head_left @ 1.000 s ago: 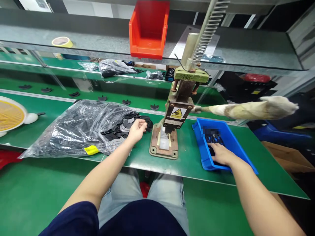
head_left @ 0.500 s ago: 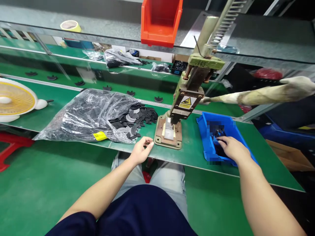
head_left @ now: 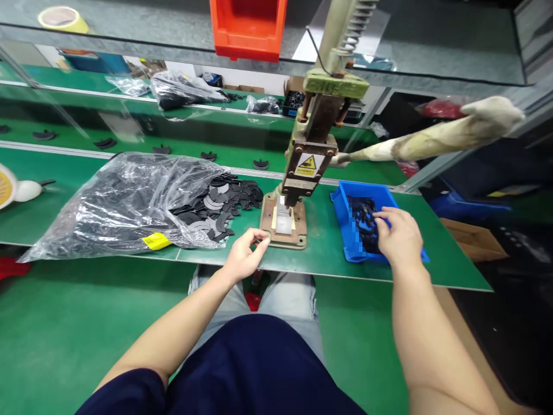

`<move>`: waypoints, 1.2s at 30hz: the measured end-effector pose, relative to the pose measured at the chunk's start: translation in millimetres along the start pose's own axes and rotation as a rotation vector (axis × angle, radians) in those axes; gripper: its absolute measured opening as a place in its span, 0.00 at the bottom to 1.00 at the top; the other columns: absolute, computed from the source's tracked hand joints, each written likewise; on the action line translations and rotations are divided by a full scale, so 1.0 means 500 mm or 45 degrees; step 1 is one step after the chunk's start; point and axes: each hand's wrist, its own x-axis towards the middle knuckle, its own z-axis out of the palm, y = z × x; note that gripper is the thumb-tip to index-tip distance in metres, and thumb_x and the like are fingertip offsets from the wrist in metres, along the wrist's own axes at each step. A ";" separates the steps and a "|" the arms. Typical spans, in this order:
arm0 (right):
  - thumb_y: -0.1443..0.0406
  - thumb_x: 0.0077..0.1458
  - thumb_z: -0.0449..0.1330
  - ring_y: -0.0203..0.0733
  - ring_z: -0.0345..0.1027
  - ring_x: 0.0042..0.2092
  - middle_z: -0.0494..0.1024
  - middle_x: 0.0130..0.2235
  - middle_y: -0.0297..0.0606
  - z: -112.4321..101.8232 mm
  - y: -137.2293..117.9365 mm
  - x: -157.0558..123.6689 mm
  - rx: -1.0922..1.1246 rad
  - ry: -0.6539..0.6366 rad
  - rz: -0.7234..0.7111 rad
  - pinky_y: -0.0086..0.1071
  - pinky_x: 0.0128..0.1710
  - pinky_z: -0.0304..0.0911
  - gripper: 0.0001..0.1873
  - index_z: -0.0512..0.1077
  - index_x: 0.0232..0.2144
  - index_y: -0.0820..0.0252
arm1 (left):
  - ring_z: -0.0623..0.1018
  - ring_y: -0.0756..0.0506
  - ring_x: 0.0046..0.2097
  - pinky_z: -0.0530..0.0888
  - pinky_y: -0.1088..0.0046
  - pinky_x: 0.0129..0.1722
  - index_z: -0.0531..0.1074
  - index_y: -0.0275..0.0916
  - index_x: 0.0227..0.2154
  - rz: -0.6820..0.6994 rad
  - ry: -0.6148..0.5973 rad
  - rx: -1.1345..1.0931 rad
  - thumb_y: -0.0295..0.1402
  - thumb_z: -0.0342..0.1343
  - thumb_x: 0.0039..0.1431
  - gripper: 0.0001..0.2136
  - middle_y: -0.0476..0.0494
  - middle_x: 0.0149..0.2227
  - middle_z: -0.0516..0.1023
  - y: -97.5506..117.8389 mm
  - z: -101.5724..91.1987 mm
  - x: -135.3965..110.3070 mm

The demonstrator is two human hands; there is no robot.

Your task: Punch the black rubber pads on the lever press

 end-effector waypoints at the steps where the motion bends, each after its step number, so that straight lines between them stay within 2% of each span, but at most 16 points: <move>1: 0.60 0.65 0.61 0.49 0.73 0.51 0.80 0.46 0.48 0.008 -0.025 -0.012 0.058 0.045 0.025 0.48 0.57 0.69 0.11 0.81 0.43 0.57 | 0.81 0.47 0.42 0.79 0.67 0.47 0.77 0.41 0.46 0.023 -0.018 -0.002 0.39 0.60 0.72 0.08 0.43 0.42 0.83 0.011 0.007 0.005; 4: 0.59 0.68 0.59 0.44 0.77 0.48 0.81 0.49 0.44 0.045 -0.118 -0.067 0.312 0.066 0.049 0.43 0.50 0.75 0.14 0.80 0.50 0.54 | 0.82 0.47 0.42 0.80 0.67 0.46 0.77 0.41 0.48 0.108 -0.072 -0.033 0.38 0.61 0.72 0.08 0.43 0.43 0.83 0.048 0.029 0.015; 8: 0.62 0.66 0.63 0.42 0.79 0.49 0.83 0.47 0.38 0.096 -0.245 -0.147 0.638 -0.031 -0.011 0.42 0.52 0.78 0.11 0.80 0.49 0.49 | 0.83 0.46 0.45 0.81 0.66 0.47 0.76 0.41 0.55 0.268 -0.188 -0.101 0.35 0.63 0.71 0.13 0.41 0.47 0.83 0.090 0.049 0.017; 12: 0.65 0.63 0.66 0.43 0.80 0.49 0.85 0.46 0.37 0.121 -0.311 -0.186 0.858 -0.113 -0.079 0.44 0.52 0.79 0.14 0.81 0.50 0.46 | 0.83 0.45 0.46 0.81 0.65 0.48 0.77 0.42 0.57 0.375 -0.231 -0.044 0.33 0.64 0.69 0.15 0.40 0.48 0.84 0.108 0.046 0.008; 17: 0.68 0.62 0.66 0.42 0.80 0.49 0.85 0.46 0.37 0.138 -0.326 -0.192 0.981 -0.161 -0.141 0.42 0.50 0.79 0.16 0.81 0.50 0.47 | 0.83 0.45 0.45 0.81 0.65 0.47 0.79 0.42 0.51 0.431 -0.182 -0.004 0.31 0.65 0.69 0.10 0.41 0.45 0.85 0.116 0.031 -0.001; 24: 0.70 0.63 0.65 0.42 0.80 0.49 0.85 0.47 0.39 0.144 -0.323 -0.195 0.984 -0.183 -0.202 0.43 0.50 0.78 0.18 0.80 0.52 0.47 | 0.84 0.45 0.46 0.81 0.65 0.47 0.80 0.42 0.49 0.408 -0.196 -0.045 0.32 0.65 0.69 0.08 0.41 0.45 0.85 0.116 0.027 -0.004; 27: 0.69 0.64 0.64 0.43 0.81 0.50 0.85 0.47 0.38 0.145 -0.322 -0.188 0.974 -0.211 -0.268 0.43 0.50 0.78 0.18 0.79 0.53 0.45 | 0.84 0.44 0.44 0.82 0.64 0.46 0.80 0.42 0.45 0.196 -0.263 -0.107 0.37 0.63 0.71 0.07 0.41 0.42 0.85 0.110 0.025 -0.003; 31: 0.69 0.64 0.64 0.41 0.81 0.49 0.87 0.47 0.33 0.148 -0.321 -0.165 0.957 -0.318 -0.421 0.43 0.52 0.78 0.19 0.79 0.53 0.42 | 0.81 0.47 0.34 0.80 0.68 0.36 0.75 0.41 0.37 -0.272 -0.562 -0.385 0.47 0.66 0.67 0.14 0.46 0.33 0.81 0.096 0.020 0.015; 33: 0.67 0.64 0.64 0.41 0.81 0.52 0.86 0.50 0.34 0.143 -0.313 -0.146 0.905 -0.392 -0.473 0.44 0.54 0.78 0.20 0.78 0.55 0.42 | 0.79 0.49 0.31 0.79 0.71 0.32 0.72 0.41 0.37 -0.393 -0.652 -0.505 0.48 0.70 0.62 0.18 0.48 0.32 0.78 0.079 0.019 0.034; 34: 0.66 0.64 0.64 0.42 0.80 0.53 0.86 0.51 0.35 0.137 -0.305 -0.132 0.863 -0.408 -0.477 0.45 0.56 0.78 0.20 0.77 0.56 0.43 | 0.78 0.50 0.30 0.78 0.72 0.31 0.73 0.41 0.39 -0.412 -0.636 -0.537 0.48 0.72 0.59 0.19 0.49 0.32 0.78 0.068 0.018 0.046; 36: 0.63 0.64 0.65 0.45 0.79 0.56 0.84 0.53 0.38 0.114 -0.286 -0.094 0.758 -0.345 -0.438 0.47 0.58 0.77 0.19 0.77 0.57 0.46 | 0.79 0.50 0.29 0.79 0.72 0.31 0.75 0.41 0.43 -0.394 -0.499 -0.545 0.49 0.74 0.56 0.22 0.50 0.32 0.78 0.036 0.018 0.079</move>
